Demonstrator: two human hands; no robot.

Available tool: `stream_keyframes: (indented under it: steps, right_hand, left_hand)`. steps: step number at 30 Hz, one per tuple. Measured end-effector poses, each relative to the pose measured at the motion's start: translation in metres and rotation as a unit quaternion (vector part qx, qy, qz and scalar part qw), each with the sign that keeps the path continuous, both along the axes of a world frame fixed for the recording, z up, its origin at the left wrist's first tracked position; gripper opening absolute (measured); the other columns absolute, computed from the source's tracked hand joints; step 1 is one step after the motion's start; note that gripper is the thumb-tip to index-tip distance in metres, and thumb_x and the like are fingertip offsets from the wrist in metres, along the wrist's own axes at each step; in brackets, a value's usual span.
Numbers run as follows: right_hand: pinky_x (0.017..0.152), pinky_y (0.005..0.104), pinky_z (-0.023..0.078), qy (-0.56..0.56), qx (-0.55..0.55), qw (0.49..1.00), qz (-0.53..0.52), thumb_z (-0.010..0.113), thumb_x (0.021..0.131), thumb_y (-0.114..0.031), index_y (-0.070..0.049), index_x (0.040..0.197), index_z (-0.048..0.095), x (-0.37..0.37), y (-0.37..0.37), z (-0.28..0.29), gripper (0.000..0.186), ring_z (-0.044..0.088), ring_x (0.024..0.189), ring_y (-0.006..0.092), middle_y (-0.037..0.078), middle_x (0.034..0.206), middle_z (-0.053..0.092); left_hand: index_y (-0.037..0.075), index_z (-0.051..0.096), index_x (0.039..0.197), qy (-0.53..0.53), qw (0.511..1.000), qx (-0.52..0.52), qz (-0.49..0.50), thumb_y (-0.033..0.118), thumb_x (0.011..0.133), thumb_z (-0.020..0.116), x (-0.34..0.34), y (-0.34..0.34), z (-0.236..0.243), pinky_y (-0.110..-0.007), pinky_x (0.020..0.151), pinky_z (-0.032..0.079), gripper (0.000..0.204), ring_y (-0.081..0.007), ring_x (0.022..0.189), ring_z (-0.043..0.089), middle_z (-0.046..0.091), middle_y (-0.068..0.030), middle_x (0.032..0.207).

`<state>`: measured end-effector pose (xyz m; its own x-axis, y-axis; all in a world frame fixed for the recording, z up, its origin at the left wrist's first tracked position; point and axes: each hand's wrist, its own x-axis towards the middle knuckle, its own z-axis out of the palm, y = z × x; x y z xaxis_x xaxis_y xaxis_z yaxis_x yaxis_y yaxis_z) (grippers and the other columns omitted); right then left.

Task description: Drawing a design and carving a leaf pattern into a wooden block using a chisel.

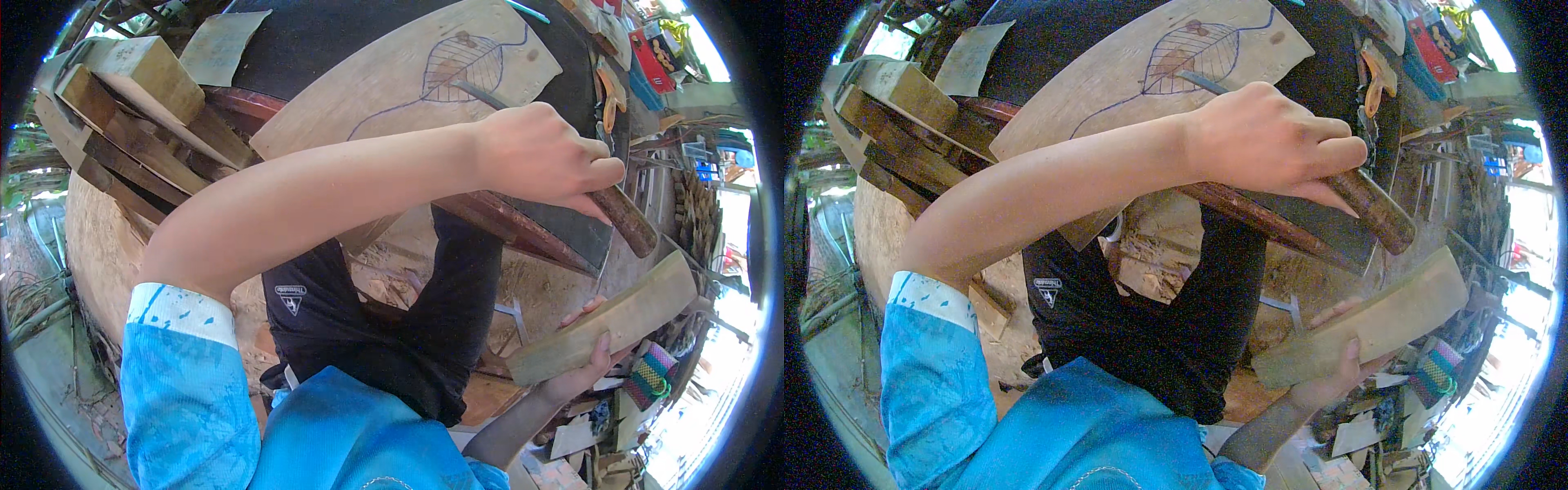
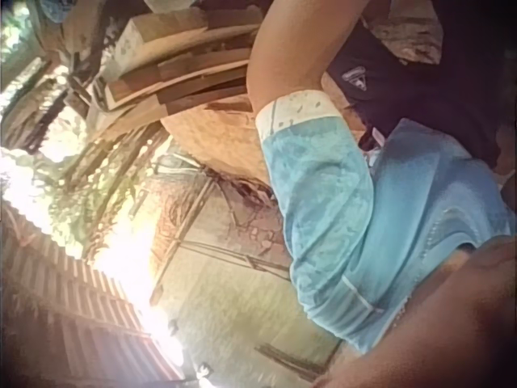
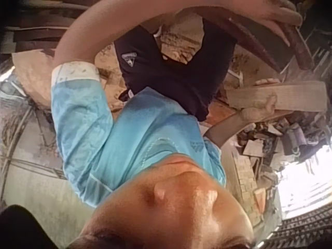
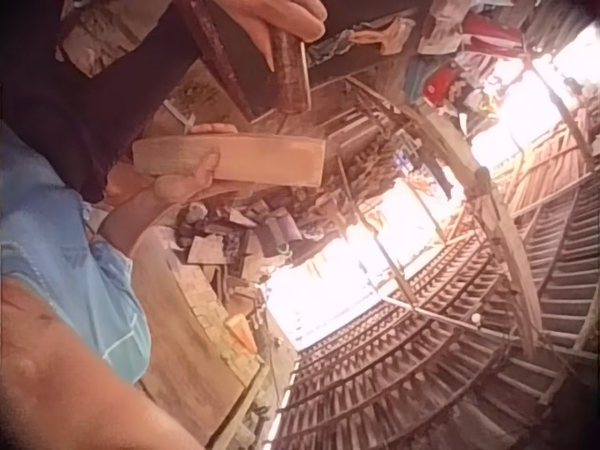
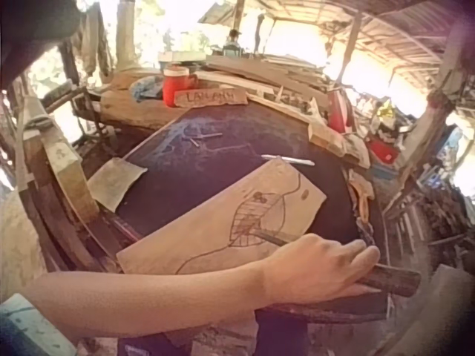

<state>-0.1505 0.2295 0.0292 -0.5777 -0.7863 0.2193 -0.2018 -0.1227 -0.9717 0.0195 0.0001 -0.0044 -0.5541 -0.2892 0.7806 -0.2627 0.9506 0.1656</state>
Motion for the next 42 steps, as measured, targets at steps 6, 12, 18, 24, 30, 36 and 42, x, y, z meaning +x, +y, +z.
stream_keyframes:
  steps: [6, 12, 18, 24, 30, 36, 42]
  right_hand:
    - [0.068, 0.0397, 0.055, -0.022, 0.023, 0.997, -0.066, 0.064, 0.086, -0.032, -0.016, 0.161, 0.02, 0.012, -0.003, -0.005, 0.088, 0.062, 0.086, 0.0301, 0.028, 0.112, 0.058]
    - [0.068, 0.0398, 0.055, -0.001, 0.039, 0.999, -0.014, 0.067, 0.085, -0.033, -0.015, 0.163, 0.018, 0.016, -0.004, -0.005, 0.093, 0.062, 0.081, 0.0295, 0.027, 0.11, 0.058]
    - [0.068, 0.04, 0.054, -0.011, 0.058, 0.998, -0.02, 0.067, 0.085, -0.032, -0.015, 0.162, 0.018, 0.017, -0.003, -0.008, 0.093, 0.062, 0.079, 0.0281, 0.026, 0.109, 0.058]
    - [0.068, 0.0387, 0.053, -0.004, 0.061, 0.998, -0.021, 0.067, 0.085, -0.032, -0.013, 0.161, 0.018, 0.013, -0.003, -0.011, 0.092, 0.062, 0.079, 0.0275, 0.026, 0.108, 0.059]
    - [0.068, 0.0384, 0.054, 0.017, 0.048, 0.999, -0.001, 0.067, 0.086, -0.033, -0.012, 0.16, 0.019, 0.014, -0.005, -0.008, 0.092, 0.062, 0.08, 0.0274, 0.027, 0.108, 0.059]
    - [0.072, 0.038, 0.054, -0.05, -0.043, 0.998, 0.0, 0.066, 0.084, -0.037, -0.004, 0.15, 0.032, -0.002, -0.008, 0.012, 0.081, 0.061, 0.083, 0.0292, 0.028, 0.112, 0.054]
    - [0.074, 0.0369, 0.054, -0.11, 0.001, 0.994, 0.023, 0.066, 0.083, -0.042, -0.001, 0.141, 0.039, -0.003, -0.003, -0.001, 0.076, 0.062, 0.084, 0.0297, 0.024, 0.115, 0.053]
  left_hand:
    - [0.014, 0.052, 0.102, 0.001, 1.0, 0.004, 0.017, 0.06, 0.094, 0.059, 0.0, 0.0, 0.0, -0.038, 0.048, 0.053, 0.047, -0.025, 0.067, 0.071, 0.059, -0.0028, 0.082]
    - [0.015, 0.053, 0.103, 0.004, 1.0, 0.01, 0.017, 0.06, 0.094, 0.059, 0.0, -0.002, 0.0, -0.039, 0.048, 0.053, 0.046, -0.0254, 0.069, 0.072, 0.06, -0.0026, 0.082]
    - [0.015, 0.054, 0.104, -0.007, 0.999, 0.026, 0.032, 0.062, 0.093, 0.059, 0.001, -0.002, 0.0, -0.04, 0.048, 0.053, 0.048, -0.0256, 0.07, 0.072, 0.062, -0.0024, 0.084]
    - [0.015, 0.055, 0.104, -0.01, 0.999, 0.031, 0.037, 0.064, 0.092, 0.059, 0.002, -0.002, 0.001, -0.039, 0.049, 0.054, 0.05, -0.0257, 0.071, 0.072, 0.063, -0.0021, 0.085]
    - [0.012, 0.055, 0.1, 0.008, 0.999, 0.031, 0.026, 0.064, 0.093, 0.058, 0.002, -0.002, 0.001, -0.04, 0.051, 0.055, 0.053, -0.0282, 0.069, 0.072, 0.064, -0.0041, 0.082]
    - [0.01, 0.055, 0.099, 0.024, 0.999, 0.019, 0.022, 0.065, 0.092, 0.059, 0.004, -0.002, 0.002, -0.04, 0.05, 0.055, 0.055, -0.0285, 0.066, 0.071, 0.064, -0.0048, 0.08]
    - [0.012, 0.058, 0.099, 0.033, 0.999, 0.018, 0.032, 0.065, 0.091, 0.063, 0.005, -0.001, 0.004, -0.039, 0.048, 0.053, 0.054, -0.0265, 0.064, 0.07, 0.061, -0.0048, 0.076]
